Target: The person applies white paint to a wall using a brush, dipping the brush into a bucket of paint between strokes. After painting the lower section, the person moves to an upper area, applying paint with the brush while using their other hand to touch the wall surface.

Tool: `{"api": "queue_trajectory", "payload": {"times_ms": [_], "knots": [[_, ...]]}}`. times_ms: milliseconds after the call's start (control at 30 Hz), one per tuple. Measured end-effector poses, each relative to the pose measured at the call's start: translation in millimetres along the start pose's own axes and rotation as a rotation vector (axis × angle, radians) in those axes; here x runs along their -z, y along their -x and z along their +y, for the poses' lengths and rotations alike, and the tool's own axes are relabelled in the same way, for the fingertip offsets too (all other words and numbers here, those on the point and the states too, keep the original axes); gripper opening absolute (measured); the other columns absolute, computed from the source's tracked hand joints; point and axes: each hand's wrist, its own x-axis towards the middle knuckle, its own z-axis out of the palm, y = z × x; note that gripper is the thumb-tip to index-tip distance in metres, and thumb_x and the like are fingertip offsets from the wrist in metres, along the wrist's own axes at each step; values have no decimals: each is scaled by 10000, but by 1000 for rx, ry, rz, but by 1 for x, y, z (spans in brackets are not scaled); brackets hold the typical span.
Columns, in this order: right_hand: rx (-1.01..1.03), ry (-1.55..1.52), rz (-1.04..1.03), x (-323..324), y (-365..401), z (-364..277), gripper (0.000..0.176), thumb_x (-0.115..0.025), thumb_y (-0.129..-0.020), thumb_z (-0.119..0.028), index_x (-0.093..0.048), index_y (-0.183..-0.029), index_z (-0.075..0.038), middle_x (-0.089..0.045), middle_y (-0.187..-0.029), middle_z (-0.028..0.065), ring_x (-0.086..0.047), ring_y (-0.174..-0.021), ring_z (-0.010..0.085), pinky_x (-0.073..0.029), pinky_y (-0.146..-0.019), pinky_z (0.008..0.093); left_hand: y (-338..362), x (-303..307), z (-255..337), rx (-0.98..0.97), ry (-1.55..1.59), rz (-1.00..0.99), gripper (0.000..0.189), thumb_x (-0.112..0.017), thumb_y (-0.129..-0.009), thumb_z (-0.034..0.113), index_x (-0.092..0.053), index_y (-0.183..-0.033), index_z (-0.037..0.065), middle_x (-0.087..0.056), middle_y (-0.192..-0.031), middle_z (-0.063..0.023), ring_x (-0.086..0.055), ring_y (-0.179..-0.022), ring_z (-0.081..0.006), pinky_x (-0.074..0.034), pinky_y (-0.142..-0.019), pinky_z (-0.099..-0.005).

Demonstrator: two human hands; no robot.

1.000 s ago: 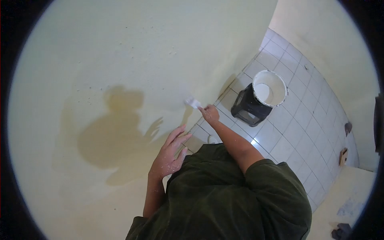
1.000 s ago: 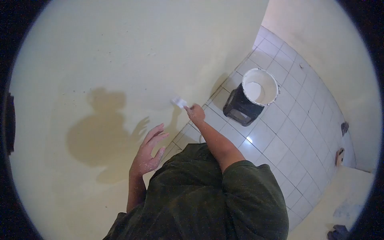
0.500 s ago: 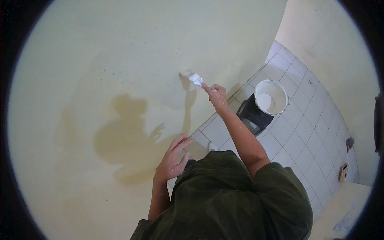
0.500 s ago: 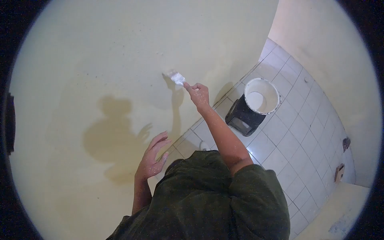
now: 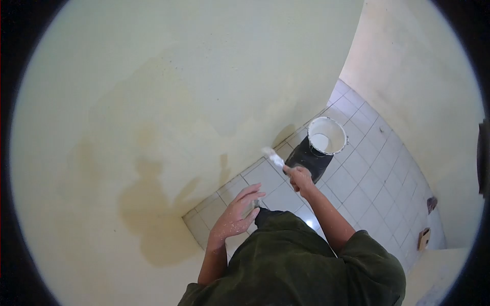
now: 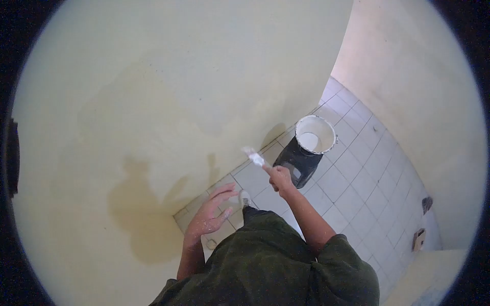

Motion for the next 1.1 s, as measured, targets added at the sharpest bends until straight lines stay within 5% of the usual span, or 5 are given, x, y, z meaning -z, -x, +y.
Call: {"api": "queue_trajectory", "payload": {"times_ms": [467, 567, 667, 1100], "knots": [[-98, -21, -131, 34, 59, 27, 376, -772, -945, -329, -470, -803, -157, -422, -597, -42, -290, -432, 58, -160, -403, 290, 132, -94, -8, 268, 55, 102, 491, -635, -949, 66, -579, -1436, 93, -476, -1566, -165, -495, -1411, -330, -494, -1098, -455], [-88, -23, -124, 39, 71, 25, 382, -751, -966, -319, -443, -792, -172, -380, -583, -58, -253, -433, 53, -140, -410, 293, 131, -102, -12, 348, 209, 146, 489, -660, -927, 80, -597, -1412, 80, -514, -1531, -193, -490, -1422, -374, -389, -1191, -445], [-114, -33, -105, 54, 73, 29, 391, -744, -974, -318, -431, -785, -178, -364, -578, -63, -240, -433, 54, -133, -414, 294, 109, -102, -18, 344, 62, 63, 502, -649, -935, 61, -580, -1431, 90, -486, -1562, -153, -495, -1416, -333, -483, -1117, -458], [-179, -207, -85, 150, -20, -16, 234, -688, -953, -269, -546, -813, -146, -375, -582, -58, -253, -433, 64, -160, -423, 289, -71, -122, -2, 226, -17, -163, 497, -627, -942, 51, -555, -1434, 56, -471, -1543, -204, -445, -1447, -385, -353, -1214, -446]]}}
